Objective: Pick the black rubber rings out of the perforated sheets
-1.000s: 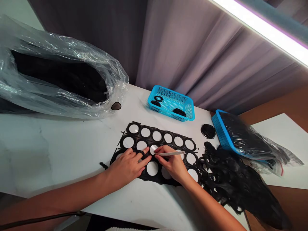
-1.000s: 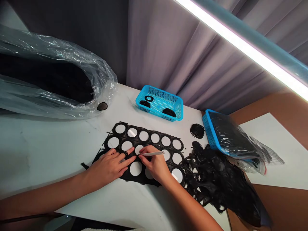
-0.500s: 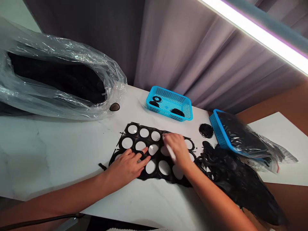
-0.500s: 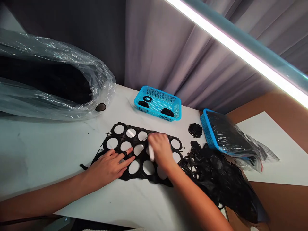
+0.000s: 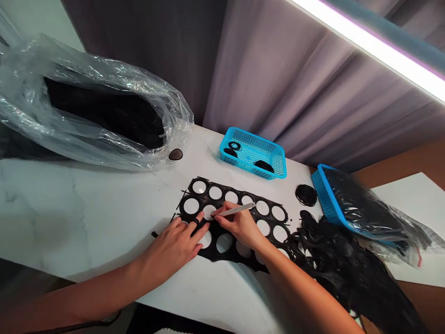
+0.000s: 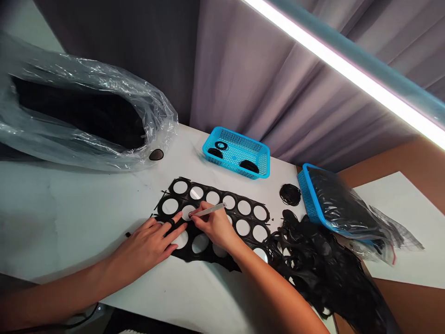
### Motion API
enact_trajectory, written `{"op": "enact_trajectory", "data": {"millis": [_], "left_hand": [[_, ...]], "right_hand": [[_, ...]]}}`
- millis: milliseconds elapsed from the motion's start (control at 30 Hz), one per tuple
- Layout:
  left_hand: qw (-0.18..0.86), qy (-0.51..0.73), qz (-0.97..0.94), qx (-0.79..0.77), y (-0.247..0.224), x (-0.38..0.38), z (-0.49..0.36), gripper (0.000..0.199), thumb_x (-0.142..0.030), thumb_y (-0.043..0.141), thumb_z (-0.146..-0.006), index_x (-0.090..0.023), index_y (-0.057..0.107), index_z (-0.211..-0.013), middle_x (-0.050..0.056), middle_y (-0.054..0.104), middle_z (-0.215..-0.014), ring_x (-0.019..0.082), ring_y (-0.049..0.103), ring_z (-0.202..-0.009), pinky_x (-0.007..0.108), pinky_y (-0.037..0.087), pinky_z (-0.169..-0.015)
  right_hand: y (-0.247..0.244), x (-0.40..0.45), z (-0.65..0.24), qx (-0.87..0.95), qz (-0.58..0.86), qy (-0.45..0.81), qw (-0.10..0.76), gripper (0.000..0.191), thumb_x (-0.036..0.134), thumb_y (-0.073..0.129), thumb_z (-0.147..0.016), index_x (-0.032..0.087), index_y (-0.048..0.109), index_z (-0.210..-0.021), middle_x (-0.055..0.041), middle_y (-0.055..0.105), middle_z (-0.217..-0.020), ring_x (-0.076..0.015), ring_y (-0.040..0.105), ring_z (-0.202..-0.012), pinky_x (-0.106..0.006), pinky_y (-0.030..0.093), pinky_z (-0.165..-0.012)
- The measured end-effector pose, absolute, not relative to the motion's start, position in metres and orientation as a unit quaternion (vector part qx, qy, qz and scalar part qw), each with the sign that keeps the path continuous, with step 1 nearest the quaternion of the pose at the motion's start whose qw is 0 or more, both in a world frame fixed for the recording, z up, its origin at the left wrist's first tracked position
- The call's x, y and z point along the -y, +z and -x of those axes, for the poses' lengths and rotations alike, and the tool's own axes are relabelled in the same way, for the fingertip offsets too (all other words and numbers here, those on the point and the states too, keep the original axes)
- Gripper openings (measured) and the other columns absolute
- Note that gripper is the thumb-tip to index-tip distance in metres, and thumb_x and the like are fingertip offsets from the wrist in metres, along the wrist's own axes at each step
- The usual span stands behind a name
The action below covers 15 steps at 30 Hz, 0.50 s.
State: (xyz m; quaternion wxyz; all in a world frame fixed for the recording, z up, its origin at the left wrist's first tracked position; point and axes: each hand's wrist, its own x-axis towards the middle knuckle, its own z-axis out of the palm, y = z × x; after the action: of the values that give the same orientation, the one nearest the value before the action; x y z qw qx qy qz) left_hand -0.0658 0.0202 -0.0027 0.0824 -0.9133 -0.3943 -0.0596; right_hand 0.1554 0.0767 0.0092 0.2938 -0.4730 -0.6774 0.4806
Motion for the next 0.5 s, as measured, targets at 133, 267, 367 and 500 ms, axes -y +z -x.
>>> {"op": "enact_trajectory", "data": {"millis": [133, 267, 367, 500], "left_hand": [[0.075, -0.061, 0.907, 0.409, -0.0075, -0.0151, 0.0669, 0.044, -0.026, 0.056, -0.097, -0.019, 0.052, -0.140, 0.017, 0.056, -0.142, 0.023, 0.067, -0.084, 0.041, 0.041, -0.083], [0.062, -0.052, 0.909, 0.408, -0.0074, -0.0147, 0.0678, 0.047, -0.028, 0.059, -0.096, -0.020, 0.051, -0.142, 0.018, 0.055, -0.142, 0.025, 0.067, -0.085, 0.041, 0.040, -0.083], [0.063, -0.051, 0.910, 0.406, -0.0068, -0.0142, 0.0684, 0.048, -0.031, 0.061, -0.095, -0.021, 0.051, -0.141, 0.017, 0.059, -0.139, 0.025, 0.067, -0.084, 0.040, 0.040, -0.082], [0.066, -0.050, 0.910, 0.407, -0.0063, -0.0139, 0.0683, 0.049, -0.033, 0.063, -0.095, -0.021, 0.052, -0.141, 0.017, 0.058, -0.140, 0.024, 0.066, -0.082, 0.040, 0.039, -0.084]], "right_hand": [[0.0027, -0.0714, -0.1488, 0.698, 0.447, 0.481, 0.287, 0.011, 0.024, 0.061, -0.088, 0.021, 0.059, -0.078, -0.0047, 0.074, -0.093, -0.0202, 0.067, -0.086, -0.032, 0.052, -0.073], [0.0030, -0.0698, -0.1503, 0.709, 0.447, 0.466, 0.283, 0.007, 0.023, 0.060, -0.091, 0.021, 0.063, -0.085, -0.0045, 0.073, -0.095, -0.0196, 0.067, -0.087, -0.032, 0.052, -0.073], [0.0035, -0.0685, -0.1508, 0.710, 0.448, 0.463, 0.283, 0.007, 0.024, 0.061, -0.092, 0.021, 0.063, -0.086, -0.0047, 0.073, -0.095, -0.0196, 0.066, -0.086, -0.032, 0.053, -0.073], [0.0031, -0.0678, -0.1517, 0.720, 0.449, 0.450, 0.278, 0.007, 0.023, 0.061, -0.092, 0.022, 0.064, -0.086, -0.0036, 0.072, -0.094, -0.0193, 0.066, -0.087, -0.032, 0.052, -0.074]]}}
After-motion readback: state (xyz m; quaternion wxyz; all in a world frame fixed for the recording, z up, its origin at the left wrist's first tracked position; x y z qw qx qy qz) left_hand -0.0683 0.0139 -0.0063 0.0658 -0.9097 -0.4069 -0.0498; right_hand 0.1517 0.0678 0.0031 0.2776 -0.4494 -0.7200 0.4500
